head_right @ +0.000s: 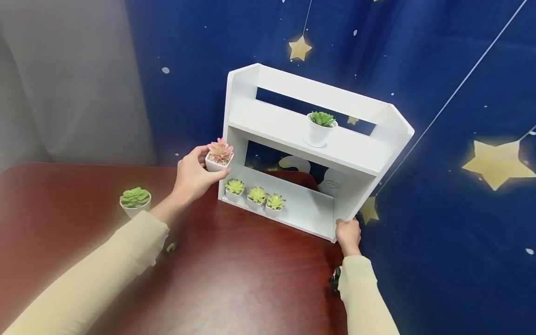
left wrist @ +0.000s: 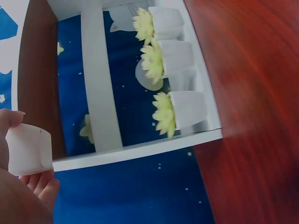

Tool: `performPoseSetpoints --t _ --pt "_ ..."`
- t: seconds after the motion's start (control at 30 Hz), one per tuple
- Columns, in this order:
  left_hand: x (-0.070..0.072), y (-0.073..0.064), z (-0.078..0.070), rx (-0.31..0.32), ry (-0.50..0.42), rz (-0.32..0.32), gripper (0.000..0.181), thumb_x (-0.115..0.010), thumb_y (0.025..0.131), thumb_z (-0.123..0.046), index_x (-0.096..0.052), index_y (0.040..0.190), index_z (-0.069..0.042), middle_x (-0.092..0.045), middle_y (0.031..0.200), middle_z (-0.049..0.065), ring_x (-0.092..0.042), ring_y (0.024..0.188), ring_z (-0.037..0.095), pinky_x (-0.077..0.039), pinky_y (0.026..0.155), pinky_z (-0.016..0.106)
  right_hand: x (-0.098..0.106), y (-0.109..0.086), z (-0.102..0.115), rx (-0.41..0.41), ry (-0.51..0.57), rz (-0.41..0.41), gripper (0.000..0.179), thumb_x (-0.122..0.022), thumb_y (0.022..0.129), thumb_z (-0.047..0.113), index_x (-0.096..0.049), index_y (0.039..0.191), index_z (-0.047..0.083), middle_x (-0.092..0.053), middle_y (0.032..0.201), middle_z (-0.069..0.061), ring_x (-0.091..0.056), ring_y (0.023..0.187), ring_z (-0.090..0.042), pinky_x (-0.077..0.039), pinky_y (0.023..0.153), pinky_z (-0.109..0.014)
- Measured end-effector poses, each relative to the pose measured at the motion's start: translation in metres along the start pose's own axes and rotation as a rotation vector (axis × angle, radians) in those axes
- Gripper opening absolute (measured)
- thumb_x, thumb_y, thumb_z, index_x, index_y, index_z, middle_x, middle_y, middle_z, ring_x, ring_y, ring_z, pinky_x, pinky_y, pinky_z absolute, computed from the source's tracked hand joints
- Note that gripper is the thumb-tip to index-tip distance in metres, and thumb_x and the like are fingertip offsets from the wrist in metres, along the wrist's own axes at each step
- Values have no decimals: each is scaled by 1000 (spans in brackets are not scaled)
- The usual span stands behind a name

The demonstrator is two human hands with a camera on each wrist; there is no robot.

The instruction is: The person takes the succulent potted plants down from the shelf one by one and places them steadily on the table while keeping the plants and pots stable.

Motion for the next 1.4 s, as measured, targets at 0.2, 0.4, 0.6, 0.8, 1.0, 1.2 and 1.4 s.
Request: performPoseSetpoints --t 0.2,0.4,0.6,0.8,1.0,1.2,1.4 --pt "2 -10 12 25 21 -6 76 -90 71 -28 -57 135 -3 -71 126 17 -70 112 27 -60 91 42 0 -2 1 -1 7 2 48 -48 97 17 -51 129 -19 -56 126 -40 -56 116 -50 -43 103 -61" --pt "3 -20 30 95 26 -2 78 -91 71 -32 -56 135 -4 -70 126 16 -68 112 29 -59 94 44 0 -2 -1 -3 4 6 49 -47 97 17 -50 130 -19 -56 126 -40 -56 117 -51 -44 103 -61" --pt "7 -27 52 159 56 0 78 -88 74 -29 -51 138 -3 -66 130 18 -64 119 32 -56 100 46 1 -1 -1 2 -3 -1 48 -47 96 17 -51 128 -19 -56 125 -40 -55 116 -51 -43 103 -61" --pt "12 -33 70 191 54 -21 79 -89 73 -28 -50 137 -3 -65 129 19 -62 119 33 -53 103 47 0 -2 0 -4 -6 14 48 -46 97 18 -50 130 -18 -56 128 -39 -55 118 -50 -42 104 -61" --pt "17 -37 85 198 40 -58 80 -90 71 -23 -50 138 -3 -65 129 20 -61 120 34 -49 104 49 0 -1 0 -1 -18 7 48 -47 97 19 -53 127 -17 -56 126 -38 -55 116 -50 -42 102 -61" --pt "20 -41 100 217 67 -49 78 -90 73 -23 -50 136 -1 -64 130 22 -60 121 36 -47 107 50 -1 0 -2 -8 -20 6 47 -46 97 20 -53 126 -17 -57 126 -38 -55 116 -49 -42 103 -61" --pt "20 -44 117 283 116 -20 83 -89 73 -28 -46 138 2 -60 133 25 -58 123 39 -46 109 52 0 0 -1 -2 -22 7 47 -47 97 20 -54 126 -17 -57 127 -38 -55 116 -49 -42 103 -61"
Point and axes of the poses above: each hand's wrist, its own y-axis towards the middle knuckle, its own x-axis out of the back of the hand, z = x × y, the point moved 9 cm from there along y, towards the middle knuckle
